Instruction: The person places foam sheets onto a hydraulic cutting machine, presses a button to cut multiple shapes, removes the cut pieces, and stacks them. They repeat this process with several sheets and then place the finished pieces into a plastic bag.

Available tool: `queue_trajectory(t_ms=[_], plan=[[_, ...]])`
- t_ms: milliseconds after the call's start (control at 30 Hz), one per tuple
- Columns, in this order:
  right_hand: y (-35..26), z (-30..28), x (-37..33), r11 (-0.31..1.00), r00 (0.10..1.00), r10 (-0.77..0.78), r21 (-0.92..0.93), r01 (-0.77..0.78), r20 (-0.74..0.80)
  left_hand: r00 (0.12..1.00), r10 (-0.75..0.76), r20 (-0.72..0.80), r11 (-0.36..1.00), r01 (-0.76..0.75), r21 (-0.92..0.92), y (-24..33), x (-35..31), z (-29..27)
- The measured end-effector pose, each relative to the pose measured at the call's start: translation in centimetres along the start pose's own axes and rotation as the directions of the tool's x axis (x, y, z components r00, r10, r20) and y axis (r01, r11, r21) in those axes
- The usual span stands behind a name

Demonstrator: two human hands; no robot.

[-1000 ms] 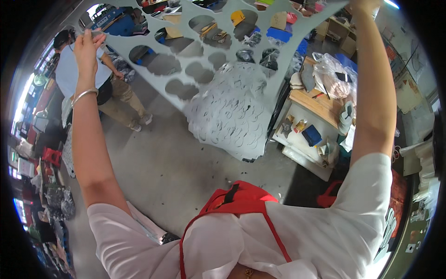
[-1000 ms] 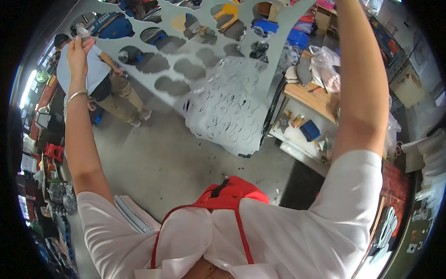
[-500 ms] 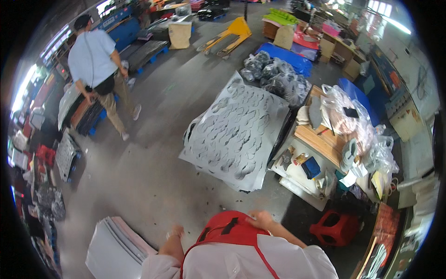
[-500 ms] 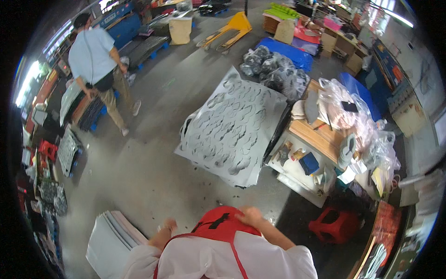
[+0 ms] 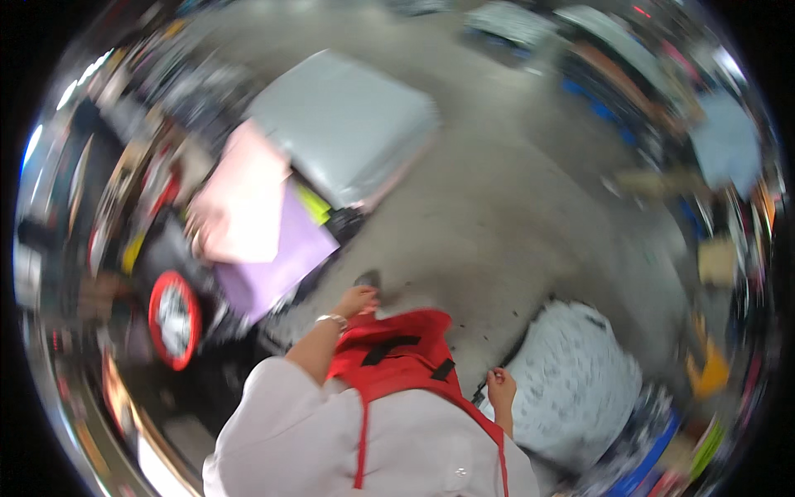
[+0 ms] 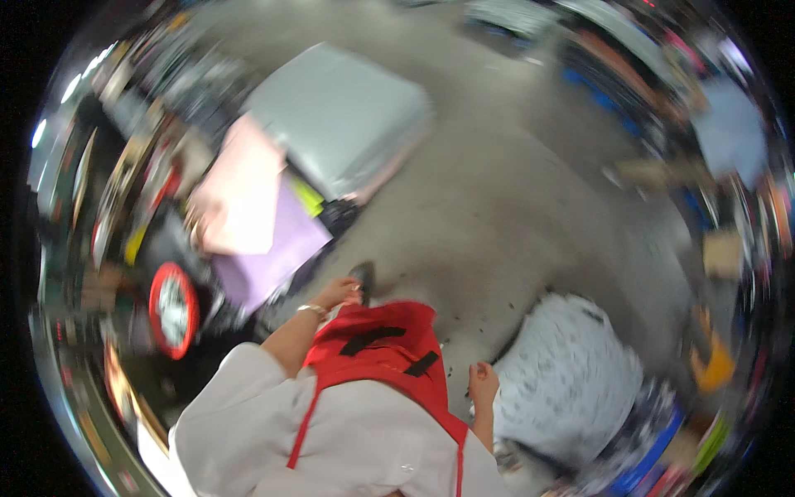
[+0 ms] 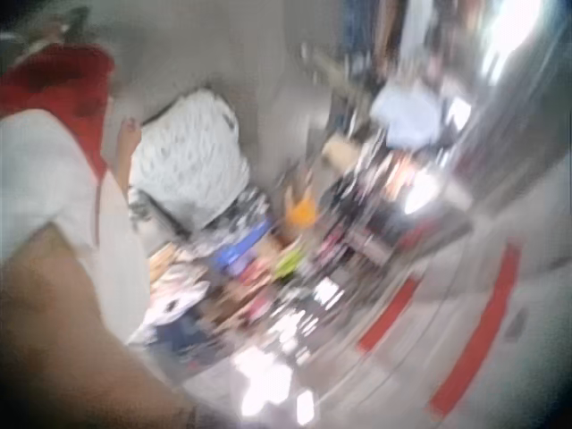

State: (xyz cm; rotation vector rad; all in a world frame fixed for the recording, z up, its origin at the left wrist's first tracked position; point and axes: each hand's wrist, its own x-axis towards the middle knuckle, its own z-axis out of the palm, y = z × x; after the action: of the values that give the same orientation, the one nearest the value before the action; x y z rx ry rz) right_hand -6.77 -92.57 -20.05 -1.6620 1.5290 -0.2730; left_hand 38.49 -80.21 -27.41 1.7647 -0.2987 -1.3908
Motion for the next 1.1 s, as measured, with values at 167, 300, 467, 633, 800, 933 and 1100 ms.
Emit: queue_trajectory(t_ms=[167, 300, 467, 633, 800, 933, 1100], plan=[[-8.1, 7.4, 2.7, 0.996, 0.946, -0.056, -0.046, 0.075, 0.321, 0.950, -0.261, -0.172, 0.938, 0.207, -0.277, 1.8, 3.2, -5.5], [-15.9, 9.7, 2.9, 0.987, 0.886, 0.127, -0.143, -0.070, 0.445, 0.928, -0.129, -0.349, 0.966, 0.039, -0.254, 3.8, 11.3, -12.0], [-23.4, 11.6, 2.9, 0.915, 0.818, 0.370, -0.324, -0.239, 0.441, 0.863, 0.039, -0.504, 0.982, -0.127, -0.142, 7.1, 27.0, -16.9], [-27.3, 14.0, 2.2, 0.798, 0.749, 0.595, -0.323, -0.509, 0.290, 0.768, -0.145, -0.624, 0.989, 0.096, -0.111, 10.2, 35.8, -17.5], [-29.7, 14.6, 2.4, 0.771, 0.686, 0.636, -0.321, -0.549, 0.354, 0.709, -0.434, -0.555, 0.825, 0.065, -0.561, 13.3, 36.5, -18.4], [-29.3, 14.9, 2.2, 0.783, 0.722, 0.621, -0.292, -0.550, 0.306, 0.755, -0.655, -0.029, 0.266, 0.194, -0.944, 14.3, 36.9, -21.0], [-25.7, 16.0, 0.8, 0.832, 0.788, 0.551, -0.099, -0.546, 0.276, 0.866, -0.499, -0.008, 0.320, 0.176, -0.931, 19.2, 37.3, -22.4]])
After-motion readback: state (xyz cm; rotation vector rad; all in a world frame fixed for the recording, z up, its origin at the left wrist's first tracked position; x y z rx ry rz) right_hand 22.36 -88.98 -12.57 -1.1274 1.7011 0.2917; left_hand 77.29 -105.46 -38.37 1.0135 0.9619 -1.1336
